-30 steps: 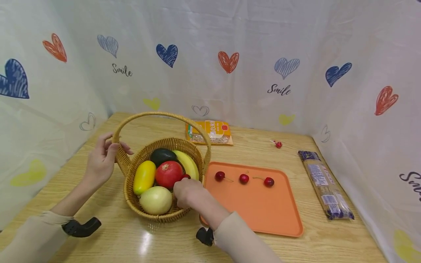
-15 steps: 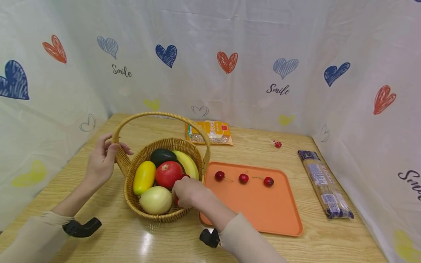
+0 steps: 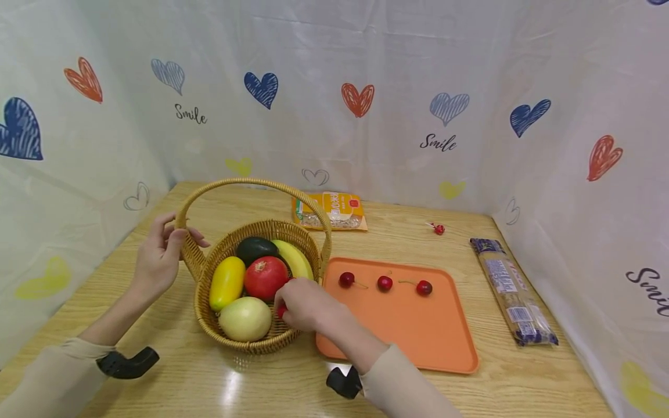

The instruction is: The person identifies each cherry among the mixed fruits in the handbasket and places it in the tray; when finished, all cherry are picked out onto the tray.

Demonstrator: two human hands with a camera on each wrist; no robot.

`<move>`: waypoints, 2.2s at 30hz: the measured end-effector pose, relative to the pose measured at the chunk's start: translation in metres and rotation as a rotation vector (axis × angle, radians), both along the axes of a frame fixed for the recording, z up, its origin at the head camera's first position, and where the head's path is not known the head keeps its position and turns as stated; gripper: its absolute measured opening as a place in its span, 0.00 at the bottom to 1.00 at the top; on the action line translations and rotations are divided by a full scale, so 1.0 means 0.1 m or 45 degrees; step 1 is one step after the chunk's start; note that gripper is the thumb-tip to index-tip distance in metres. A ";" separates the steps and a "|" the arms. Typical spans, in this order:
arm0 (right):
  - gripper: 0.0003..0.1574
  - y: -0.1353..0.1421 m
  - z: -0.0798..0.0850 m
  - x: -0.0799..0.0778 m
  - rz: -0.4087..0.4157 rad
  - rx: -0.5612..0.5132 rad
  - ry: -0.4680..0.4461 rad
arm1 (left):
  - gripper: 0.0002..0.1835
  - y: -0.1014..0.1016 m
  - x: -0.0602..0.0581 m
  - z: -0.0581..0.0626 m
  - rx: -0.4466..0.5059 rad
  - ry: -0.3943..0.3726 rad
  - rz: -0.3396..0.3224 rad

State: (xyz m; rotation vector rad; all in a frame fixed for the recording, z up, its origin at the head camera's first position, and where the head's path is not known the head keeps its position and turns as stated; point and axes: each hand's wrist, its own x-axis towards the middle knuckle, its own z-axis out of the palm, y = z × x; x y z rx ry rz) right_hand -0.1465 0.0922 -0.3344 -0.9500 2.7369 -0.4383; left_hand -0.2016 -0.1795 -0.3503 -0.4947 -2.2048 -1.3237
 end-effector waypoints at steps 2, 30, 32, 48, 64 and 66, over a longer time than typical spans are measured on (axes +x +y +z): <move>0.07 0.04 0.03 0.00 0.005 -0.046 0.011 | 0.15 0.00 0.00 -0.01 -0.005 0.006 -0.002; 0.14 0.62 0.08 0.12 -0.147 -0.738 -0.250 | 0.15 0.00 -0.01 -0.01 -0.043 0.009 0.020; 0.14 0.66 0.09 0.13 -0.153 -0.755 -0.266 | 0.15 0.00 -0.01 -0.01 -0.039 0.011 0.019; 0.15 1.10 -0.08 0.19 -0.263 -0.799 -0.269 | 0.15 -0.01 -0.01 -0.01 -0.041 0.015 0.021; 0.14 1.23 -0.29 0.26 -0.305 -0.738 -0.312 | 0.14 -0.02 -0.02 -0.03 -0.064 -0.019 0.049; 0.14 1.24 -0.33 0.27 -0.301 -0.735 -0.318 | 0.14 -0.02 -0.02 -0.03 -0.061 -0.019 0.045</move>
